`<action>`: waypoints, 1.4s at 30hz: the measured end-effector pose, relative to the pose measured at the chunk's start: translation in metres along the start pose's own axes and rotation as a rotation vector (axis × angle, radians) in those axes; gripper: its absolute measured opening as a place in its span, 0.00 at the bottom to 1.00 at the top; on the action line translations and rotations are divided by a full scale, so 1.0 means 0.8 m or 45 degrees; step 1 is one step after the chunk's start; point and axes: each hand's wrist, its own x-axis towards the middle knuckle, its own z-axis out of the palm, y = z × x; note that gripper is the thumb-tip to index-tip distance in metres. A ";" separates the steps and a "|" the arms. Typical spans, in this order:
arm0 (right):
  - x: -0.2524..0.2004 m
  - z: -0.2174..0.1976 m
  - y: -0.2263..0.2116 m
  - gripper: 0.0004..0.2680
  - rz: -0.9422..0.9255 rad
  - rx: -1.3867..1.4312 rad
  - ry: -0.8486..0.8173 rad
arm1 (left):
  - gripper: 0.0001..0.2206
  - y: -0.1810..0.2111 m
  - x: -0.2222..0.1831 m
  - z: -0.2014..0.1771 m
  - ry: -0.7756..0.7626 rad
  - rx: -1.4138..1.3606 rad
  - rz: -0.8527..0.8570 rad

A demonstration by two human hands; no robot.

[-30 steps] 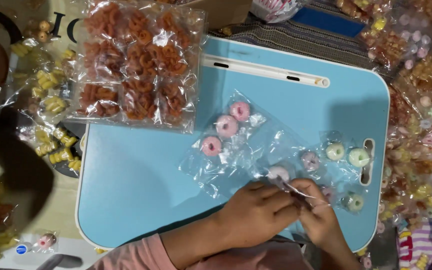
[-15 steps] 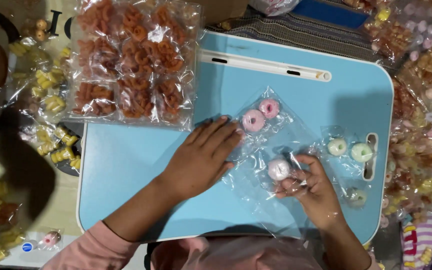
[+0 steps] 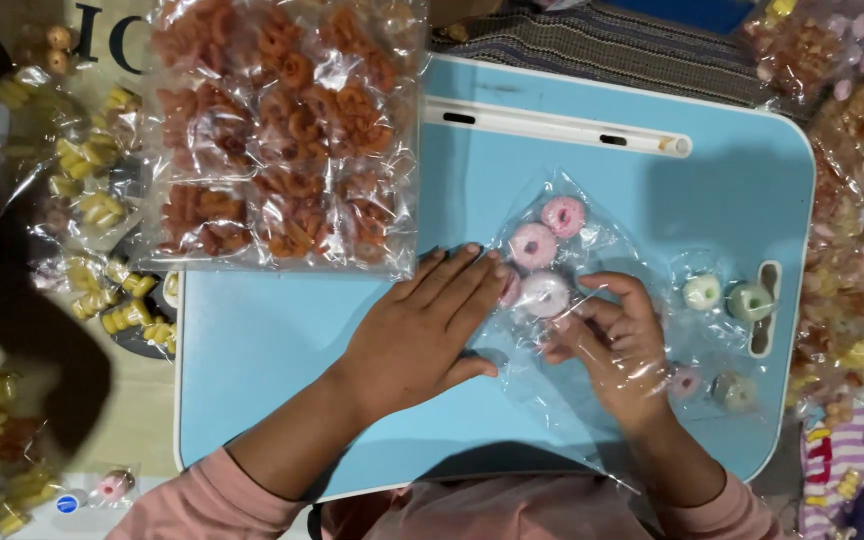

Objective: Packaging small donut-shaped items into plastic bags on a small table.

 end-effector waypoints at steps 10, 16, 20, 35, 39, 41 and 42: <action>-0.009 0.022 -0.001 0.12 0.021 -0.367 -0.138 | 0.46 -0.004 -0.004 0.008 -0.030 -0.056 -0.053; 0.004 0.024 -0.009 0.16 -0.435 -0.663 -0.403 | 0.41 -0.008 -0.002 0.001 -0.017 -0.268 -0.034; 0.009 0.023 -0.004 0.14 -0.665 -0.808 -0.420 | 0.28 -0.009 0.001 -0.006 0.079 -0.375 -0.069; 0.007 0.005 -0.007 0.12 -0.722 -0.943 -0.559 | 0.24 -0.006 0.006 -0.003 0.073 -0.208 -0.079; 0.006 -0.007 -0.005 0.16 -0.752 -0.828 -0.683 | 0.26 -0.004 0.001 0.001 0.049 -0.070 -0.086; 0.005 -0.002 0.002 0.14 -0.792 -0.994 -0.660 | 0.26 -0.002 0.004 0.001 0.105 -0.003 0.025; 0.005 0.001 0.005 0.13 -0.831 -1.155 -0.640 | 0.27 -0.002 0.005 0.000 0.159 0.067 0.131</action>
